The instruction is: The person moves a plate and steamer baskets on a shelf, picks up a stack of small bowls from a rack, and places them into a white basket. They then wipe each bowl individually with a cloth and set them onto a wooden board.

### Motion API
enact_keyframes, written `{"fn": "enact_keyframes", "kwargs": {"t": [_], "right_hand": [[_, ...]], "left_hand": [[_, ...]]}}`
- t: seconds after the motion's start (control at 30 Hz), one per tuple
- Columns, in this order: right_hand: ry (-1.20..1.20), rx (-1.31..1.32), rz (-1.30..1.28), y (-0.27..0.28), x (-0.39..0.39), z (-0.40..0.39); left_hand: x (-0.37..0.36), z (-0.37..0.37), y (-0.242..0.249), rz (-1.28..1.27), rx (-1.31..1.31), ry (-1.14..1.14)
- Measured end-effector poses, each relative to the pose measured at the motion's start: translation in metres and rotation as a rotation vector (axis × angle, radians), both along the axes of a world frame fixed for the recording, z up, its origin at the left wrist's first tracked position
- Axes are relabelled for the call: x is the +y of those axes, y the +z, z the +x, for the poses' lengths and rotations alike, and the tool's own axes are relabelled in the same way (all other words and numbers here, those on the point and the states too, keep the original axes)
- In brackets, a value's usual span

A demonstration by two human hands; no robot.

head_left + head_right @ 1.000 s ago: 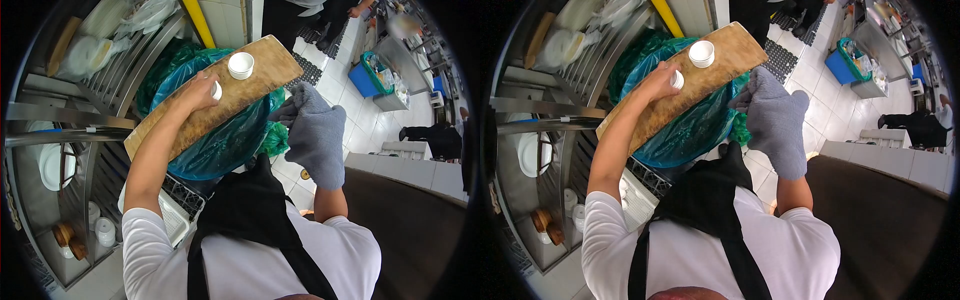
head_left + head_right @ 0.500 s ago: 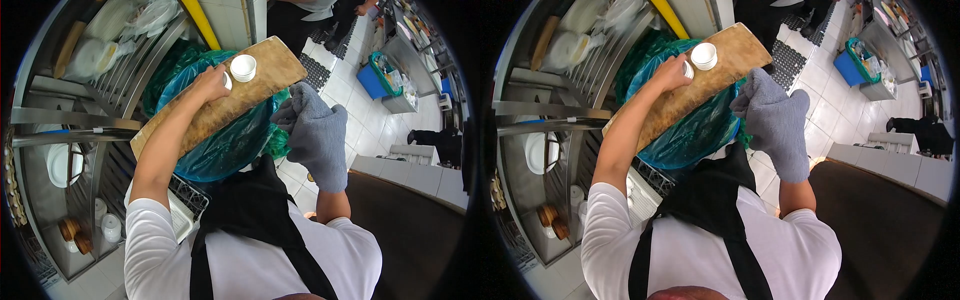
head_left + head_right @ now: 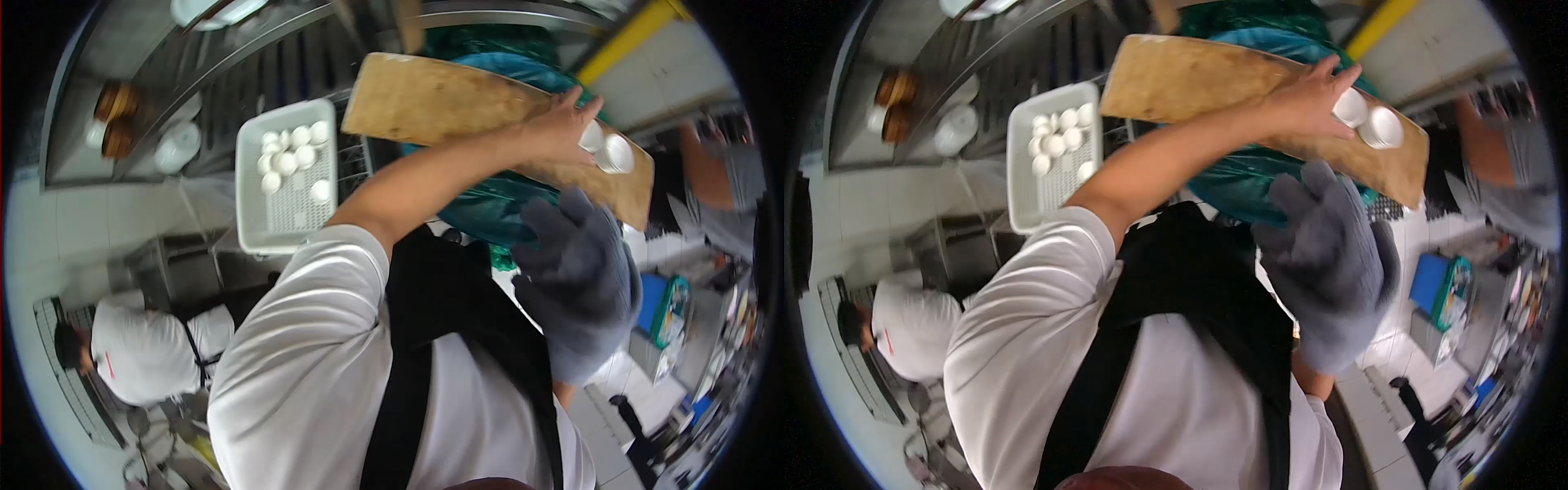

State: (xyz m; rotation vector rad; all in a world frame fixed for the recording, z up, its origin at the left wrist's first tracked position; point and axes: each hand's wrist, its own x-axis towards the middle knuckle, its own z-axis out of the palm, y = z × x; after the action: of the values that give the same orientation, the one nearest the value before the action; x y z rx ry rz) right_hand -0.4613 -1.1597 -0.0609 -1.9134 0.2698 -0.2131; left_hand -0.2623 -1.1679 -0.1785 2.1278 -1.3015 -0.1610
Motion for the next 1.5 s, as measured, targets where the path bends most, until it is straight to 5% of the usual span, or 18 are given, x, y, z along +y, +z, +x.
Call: {"fn": "enact_keyframes", "kwargs": {"t": [0.07,0.17,0.2,0.23,0.3,0.37,0.53,0.8,0.87,0.9,0.97,1.0,1.03,1.1,1.33,1.5], "right_hand": [[0.249,0.26,-0.04,0.025,0.024,0.035],[0.56,0.662,-0.133,0.068,0.052,0.068],[0.861,0.22,-0.477,0.08,0.057,0.072],[0.883,0.109,-0.522,0.079,0.059,0.078],[0.881,0.099,-0.501,0.065,0.072,0.089],[0.888,0.129,-0.48,0.046,0.089,0.103],[0.936,0.163,-0.435,-0.013,0.123,0.145],[0.985,0.191,-0.257,-0.099,0.147,0.176],[0.894,0.142,-0.389,-0.088,0.145,0.169],[0.838,0.108,-0.467,-0.078,0.145,0.161],[0.703,0.038,-0.626,-0.056,0.139,0.14],[0.637,-0.002,-0.691,-0.05,0.137,0.128],[0.57,-0.043,-0.747,-0.048,0.135,0.117],[0.461,-0.124,-0.836,-0.053,0.131,0.103],[0.297,-0.341,-1.049,-0.052,0.157,0.122],[0.248,-0.341,-1.139,-0.046,0.16,0.14]], "left_hand": [[0.051,-0.006,-0.011,-0.383,0.056,0.121],[0.16,-0.03,-0.019,-0.394,0.192,0.396],[0.195,-0.033,-0.027,-0.367,0.227,0.501],[0.228,-0.034,-0.043,-0.389,0.205,0.65],[0.302,-0.03,-0.084,-0.346,0.092,0.846],[0.373,-0.029,-0.118,-0.006,0.058,0.977],[0.452,-0.042,-0.227,0.744,0.185,0.733],[0.461,-0.041,-0.25,0.852,0.079,0.626],[0.467,-0.042,-0.258,0.773,0.116,0.825],[0.471,-0.044,-0.249,0.776,0.122,0.819],[0.474,-0.037,-0.218,0.061,0.693,1.249],[0.486,-0.034,-0.248,-0.309,0.904,1.354],[0.487,-0.03,-0.222,-0.639,1.258,1.32],[0.475,-0.031,-0.169,-0.896,1.296,1.206],[0.362,-0.047,0.004,-1.021,1.266,0.679],[0.315,-0.06,0.024,-0.891,0.901,0.44]]}}
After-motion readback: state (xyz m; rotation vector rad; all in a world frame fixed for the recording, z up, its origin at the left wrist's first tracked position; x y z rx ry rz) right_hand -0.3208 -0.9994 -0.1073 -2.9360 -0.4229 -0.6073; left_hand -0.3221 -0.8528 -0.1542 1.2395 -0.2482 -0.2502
